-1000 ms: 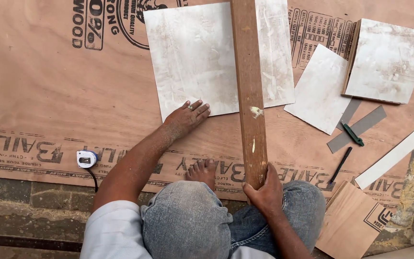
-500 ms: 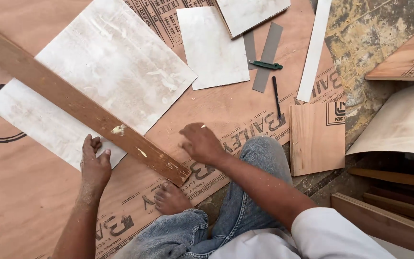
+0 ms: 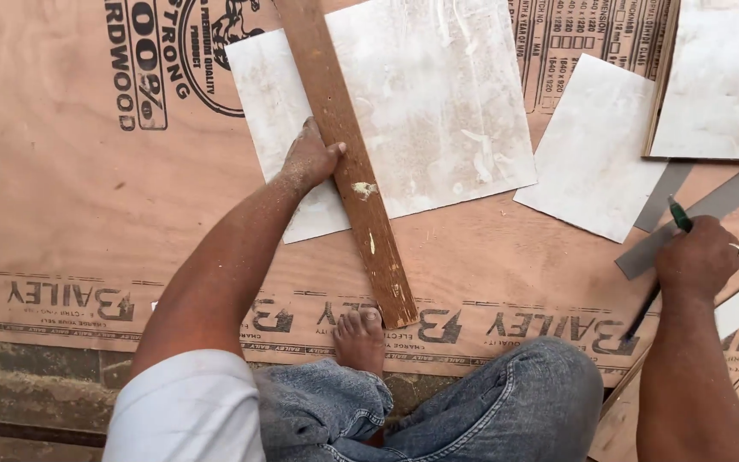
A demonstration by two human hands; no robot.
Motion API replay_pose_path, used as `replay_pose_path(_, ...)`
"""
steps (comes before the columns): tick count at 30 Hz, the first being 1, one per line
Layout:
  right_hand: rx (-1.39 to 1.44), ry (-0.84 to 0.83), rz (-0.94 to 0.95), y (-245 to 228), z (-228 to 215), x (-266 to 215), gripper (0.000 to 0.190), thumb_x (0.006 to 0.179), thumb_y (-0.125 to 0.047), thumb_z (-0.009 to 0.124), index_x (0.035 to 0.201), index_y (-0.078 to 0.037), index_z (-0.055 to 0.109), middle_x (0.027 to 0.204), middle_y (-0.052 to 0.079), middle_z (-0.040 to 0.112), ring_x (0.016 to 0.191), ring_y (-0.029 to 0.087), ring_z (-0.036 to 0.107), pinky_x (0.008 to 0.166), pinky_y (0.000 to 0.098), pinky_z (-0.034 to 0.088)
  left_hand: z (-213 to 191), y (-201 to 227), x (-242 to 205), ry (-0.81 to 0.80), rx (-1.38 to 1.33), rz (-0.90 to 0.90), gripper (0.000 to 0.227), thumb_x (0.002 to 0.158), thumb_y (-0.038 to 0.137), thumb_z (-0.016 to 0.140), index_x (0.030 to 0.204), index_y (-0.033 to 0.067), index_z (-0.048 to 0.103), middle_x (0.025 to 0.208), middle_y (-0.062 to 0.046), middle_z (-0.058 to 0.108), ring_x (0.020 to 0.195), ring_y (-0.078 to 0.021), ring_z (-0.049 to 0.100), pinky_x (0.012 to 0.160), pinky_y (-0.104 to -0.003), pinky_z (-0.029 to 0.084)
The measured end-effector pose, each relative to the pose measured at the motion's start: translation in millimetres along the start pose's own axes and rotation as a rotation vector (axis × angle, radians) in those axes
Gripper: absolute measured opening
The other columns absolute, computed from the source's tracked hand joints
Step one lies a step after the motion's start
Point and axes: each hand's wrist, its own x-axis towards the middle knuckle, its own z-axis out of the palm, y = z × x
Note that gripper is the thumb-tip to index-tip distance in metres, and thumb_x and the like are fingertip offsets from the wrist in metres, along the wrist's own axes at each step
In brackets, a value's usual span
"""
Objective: Measure and cut ceramic or laminate tiles using a hand tool and straight edge.
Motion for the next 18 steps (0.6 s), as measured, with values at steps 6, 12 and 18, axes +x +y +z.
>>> replay_pose_path(6,0.671,-0.599,0.237,-233,-102,-102,0.030,0.104,-0.025,0.055,0.129,-0.009,0.051,0.096,0.014,0.060,0.074,0.023,0.054,0.061,0.0411,0.049,38,-42,38,0.171,-0.180,0.188,0.104,0.090,0.025,0.081,0.160,0.0052,0.006,0.158,-0.024,0.032,0.146,-0.0375,0.035,0.122,-0.048,0.029)
replay_pose_path(12,0.384,-0.740,-0.277,-351,-89,-212,0.082,0.082,-0.040,0.081,0.147,-0.011,0.041,0.127,0.017,0.053,0.105,0.036,0.064,0.084,0.0509,0.057,35,-32,23,0.229,-0.462,0.159,0.099,0.089,0.021,0.078,0.164,0.0206,0.013,0.143,-0.017,0.045,0.133,-0.0290,0.053,0.112,-0.042,0.052)
replay_pose_path(18,0.424,-0.693,-0.371,-330,-48,-236,0.099,0.081,-0.044,0.084,0.154,-0.006,0.029,0.128,0.019,0.051,0.105,0.036,0.063,0.084,0.0492,0.058,35,-35,19,0.177,-0.361,0.161,0.087,0.092,0.021,0.074,0.164,0.0297,0.026,0.123,-0.012,0.051,0.115,-0.0252,0.058,0.106,-0.039,0.055)
